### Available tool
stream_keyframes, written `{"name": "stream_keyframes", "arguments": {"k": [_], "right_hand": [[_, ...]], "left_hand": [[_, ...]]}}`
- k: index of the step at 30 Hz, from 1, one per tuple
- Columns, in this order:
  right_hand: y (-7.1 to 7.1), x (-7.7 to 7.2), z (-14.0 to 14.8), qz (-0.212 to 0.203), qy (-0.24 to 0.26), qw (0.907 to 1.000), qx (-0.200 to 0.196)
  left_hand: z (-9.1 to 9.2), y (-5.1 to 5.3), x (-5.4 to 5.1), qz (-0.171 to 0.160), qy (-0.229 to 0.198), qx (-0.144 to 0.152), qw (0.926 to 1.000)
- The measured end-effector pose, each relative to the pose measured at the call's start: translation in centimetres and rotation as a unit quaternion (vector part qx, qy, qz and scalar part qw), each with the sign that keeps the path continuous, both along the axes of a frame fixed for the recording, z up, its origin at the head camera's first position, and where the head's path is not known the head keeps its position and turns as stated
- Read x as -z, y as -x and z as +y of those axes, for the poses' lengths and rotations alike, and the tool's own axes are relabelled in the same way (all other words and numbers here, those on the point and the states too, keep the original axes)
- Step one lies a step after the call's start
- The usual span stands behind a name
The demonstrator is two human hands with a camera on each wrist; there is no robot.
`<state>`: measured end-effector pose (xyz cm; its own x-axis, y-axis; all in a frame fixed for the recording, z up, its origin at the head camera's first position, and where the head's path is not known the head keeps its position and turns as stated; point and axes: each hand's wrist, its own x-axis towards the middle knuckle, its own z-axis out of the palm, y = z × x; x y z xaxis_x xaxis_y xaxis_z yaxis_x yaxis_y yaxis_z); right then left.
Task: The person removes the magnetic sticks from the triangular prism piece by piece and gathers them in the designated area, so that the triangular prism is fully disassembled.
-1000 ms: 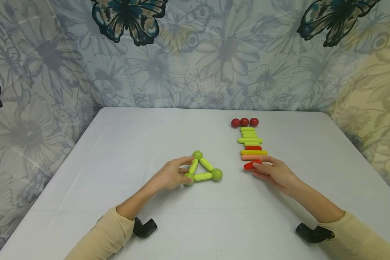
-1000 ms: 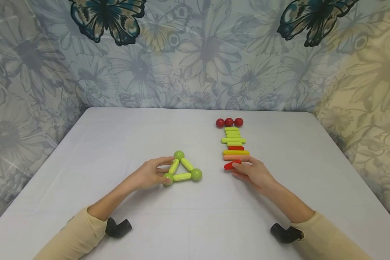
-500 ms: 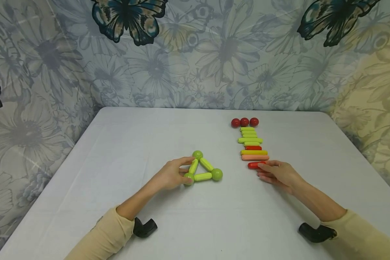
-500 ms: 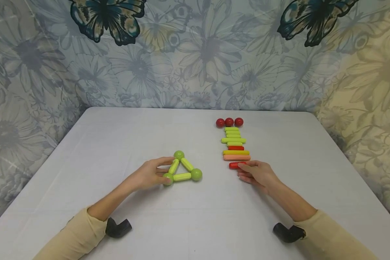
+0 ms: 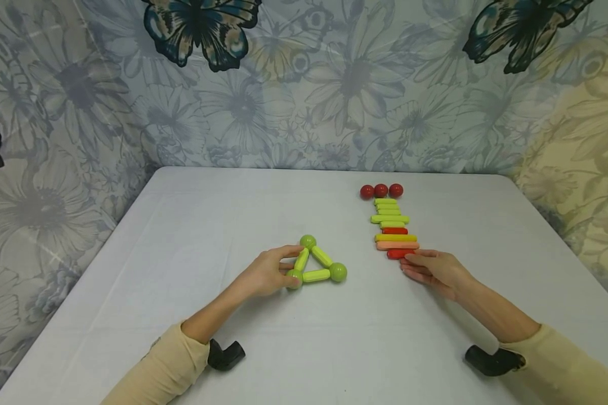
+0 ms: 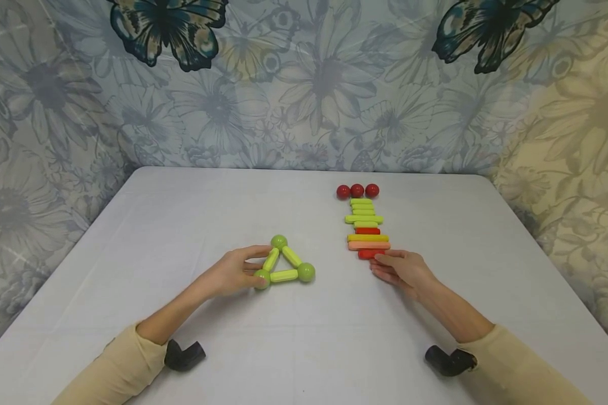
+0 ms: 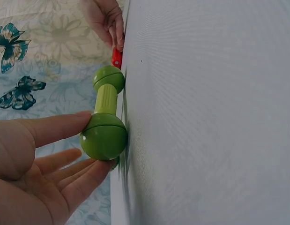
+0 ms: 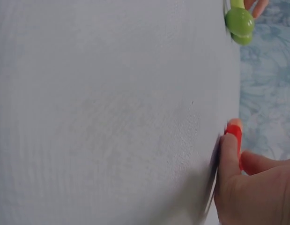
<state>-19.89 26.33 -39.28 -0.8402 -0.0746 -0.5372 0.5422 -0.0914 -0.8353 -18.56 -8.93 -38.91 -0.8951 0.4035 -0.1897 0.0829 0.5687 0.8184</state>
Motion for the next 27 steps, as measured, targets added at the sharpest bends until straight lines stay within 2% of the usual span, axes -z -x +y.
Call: {"name": "stream_keyframes", "arguments": {"k": [4, 11, 15, 18, 21, 24, 27], "right_hand": [[-0.2, -0.2, -0.2, -0.001, 0.016, 0.9998, 0.015], [-0.5, -0.3, -0.3, 0.018, 0.013, 0.9997, 0.012], [-0.8, -0.4, -0.5, 0.023, 0.016, 0.9993, 0.023], [-0.9, -0.6, -0.7, 0.031, -0.008, 0.9993, 0.019], [-0.9, -0.9, -0.9, 0.048, -0.057, 0.9972, -0.008], [-0.7, -1.3, -1.2, 0.071, -0.104, 0.9904, -0.057], [-0.6, -1.5, -1.9, 0.089, -0.102, 0.9854, -0.104]], "left_hand": [[0.0, 0.0, -0.1, 0.002, 0.003, 0.002, 1.0000], [0.1, -0.1, -0.1, 0.000, 0.003, 0.001, 1.0000], [0.0, 0.0, 0.0, 0.002, 0.000, 0.004, 1.0000], [0.0, 0.0, 0.1, 0.002, -0.002, 0.004, 1.0000], [0.0, 0.0, 0.2, 0.000, -0.006, 0.001, 1.0000], [0.0, 0.0, 0.2, 0.001, -0.008, 0.001, 1.0000], [-0.1, 0.0, 0.1, 0.003, -0.009, 0.002, 1.0000]]}}
